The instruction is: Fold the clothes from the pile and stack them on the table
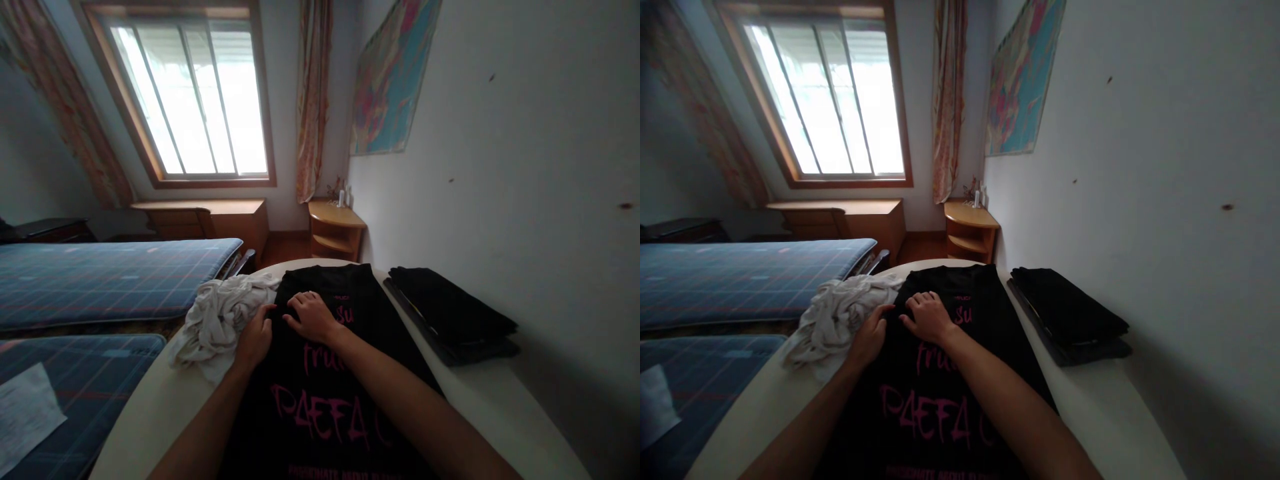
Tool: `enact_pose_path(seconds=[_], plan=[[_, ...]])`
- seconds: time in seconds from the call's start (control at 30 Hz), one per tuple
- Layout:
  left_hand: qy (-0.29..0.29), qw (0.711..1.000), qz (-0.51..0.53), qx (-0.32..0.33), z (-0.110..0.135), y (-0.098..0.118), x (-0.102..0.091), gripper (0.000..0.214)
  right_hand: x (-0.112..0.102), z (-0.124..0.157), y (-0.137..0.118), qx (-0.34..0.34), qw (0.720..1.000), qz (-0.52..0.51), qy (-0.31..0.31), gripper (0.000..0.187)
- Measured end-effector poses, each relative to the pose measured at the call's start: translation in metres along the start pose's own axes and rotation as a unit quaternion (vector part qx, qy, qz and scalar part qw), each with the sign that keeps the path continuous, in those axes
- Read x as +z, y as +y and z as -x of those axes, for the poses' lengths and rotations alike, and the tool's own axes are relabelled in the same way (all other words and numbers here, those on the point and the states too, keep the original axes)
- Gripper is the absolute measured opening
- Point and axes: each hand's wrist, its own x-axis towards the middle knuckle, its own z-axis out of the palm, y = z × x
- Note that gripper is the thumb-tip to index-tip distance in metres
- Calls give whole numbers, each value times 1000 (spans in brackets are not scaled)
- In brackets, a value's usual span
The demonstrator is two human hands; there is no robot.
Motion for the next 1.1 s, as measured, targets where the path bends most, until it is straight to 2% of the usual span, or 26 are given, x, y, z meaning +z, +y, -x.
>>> enact_pose_path(seconds=[0.17, 0.3, 0.33, 0.47, 0.53, 0.67, 0.83, 1.0, 1.1], plan=[[1, 999, 32, -13, -1, 2, 1, 42, -7, 33, -18, -12, 1000, 12, 2, 44], [21, 999, 43, 26, 0, 4, -1, 41, 0, 49, -19, 2, 1000, -15, 4, 17], [29, 998, 40, 40, 1, 4, -1, 37, 0, 50, -19, 1, 1000, -29, 11, 15], [39, 997, 34, 54, 2, 4, -4, 33, -7, 52, -17, -25, 996, -77, 49, 26], [36, 998, 29, 48, 2, 4, -4, 33, -10, 54, -15, -31, 994, -94, 47, 24], [33, 998, -13, 56, 1, 4, -1, 28, -9, 56, -10, 7, 992, -126, 31, 23], [26, 996, -46, 74, -1, 2, 3, 16, -1, 43, 0, 100, 984, -128, 70, 29], [19, 996, -49, 70, 1, 1, 3, 17, 3, 9, 15, 131, 990, -52, 9, 41], [10, 997, -47, 68, 2, 2, 4, 24, 6, -18, 24, 165, 985, -33, -40, 39]])
